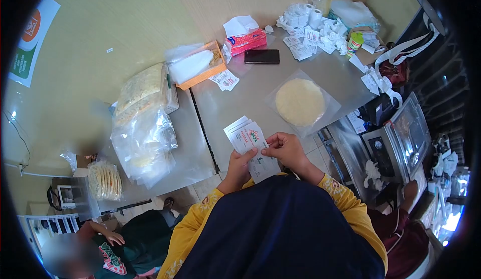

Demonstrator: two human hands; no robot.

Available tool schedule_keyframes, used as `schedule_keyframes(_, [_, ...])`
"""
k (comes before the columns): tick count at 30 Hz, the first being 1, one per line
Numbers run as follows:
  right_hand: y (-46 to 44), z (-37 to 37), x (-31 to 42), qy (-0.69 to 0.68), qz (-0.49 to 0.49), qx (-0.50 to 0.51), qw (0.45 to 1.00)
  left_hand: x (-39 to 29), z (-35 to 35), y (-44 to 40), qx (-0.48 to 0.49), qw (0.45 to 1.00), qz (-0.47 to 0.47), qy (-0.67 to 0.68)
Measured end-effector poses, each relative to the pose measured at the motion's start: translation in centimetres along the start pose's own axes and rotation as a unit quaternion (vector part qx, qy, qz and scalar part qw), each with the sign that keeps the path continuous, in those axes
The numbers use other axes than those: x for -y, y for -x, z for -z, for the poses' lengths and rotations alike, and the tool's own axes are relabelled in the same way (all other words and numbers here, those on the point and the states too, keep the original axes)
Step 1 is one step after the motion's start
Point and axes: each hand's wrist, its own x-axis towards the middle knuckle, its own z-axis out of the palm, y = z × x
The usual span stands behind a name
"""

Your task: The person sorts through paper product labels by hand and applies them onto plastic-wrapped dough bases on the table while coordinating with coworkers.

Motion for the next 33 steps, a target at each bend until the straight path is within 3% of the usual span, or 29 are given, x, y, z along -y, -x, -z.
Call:
schedule_keyframes(10, [-0.3,1.5,-0.1,0.018,0.015,-0.007,1.0,-0.2,-0.6,-0.9,0.032,0.999,0.035,0.003])
schedule_keyframes(18, [-0.7,2.8,0.0,0.181,0.101,-0.049,0.977,0.4,-0.4,-1.9,0.031,0.999,0.041,-0.014])
schedule_keyframes(21, [-1.3,3.0,-0.5,0.122,0.059,-0.037,0.99,0.5,-0.4,-2.0,0.027,0.998,0.049,0.0])
schedule_keyframes(24, [-1.7,3.2,-0.1,0.116,0.03,-0.019,0.993,0.5,-0.6,-1.9,0.05,0.999,-0.008,-0.008])
schedule_keyframes(30, [-2.4,0.9,1.6,0.022,0.031,0.028,0.999,0.0,0.2,-0.9,0.031,0.999,-0.037,0.004])
schedule_keyframes(33, [-2.8,0.4,1.4,0.039,0.025,0.049,0.998,-0.2,0.9,-0.2,0.018,0.998,-0.054,0.003])
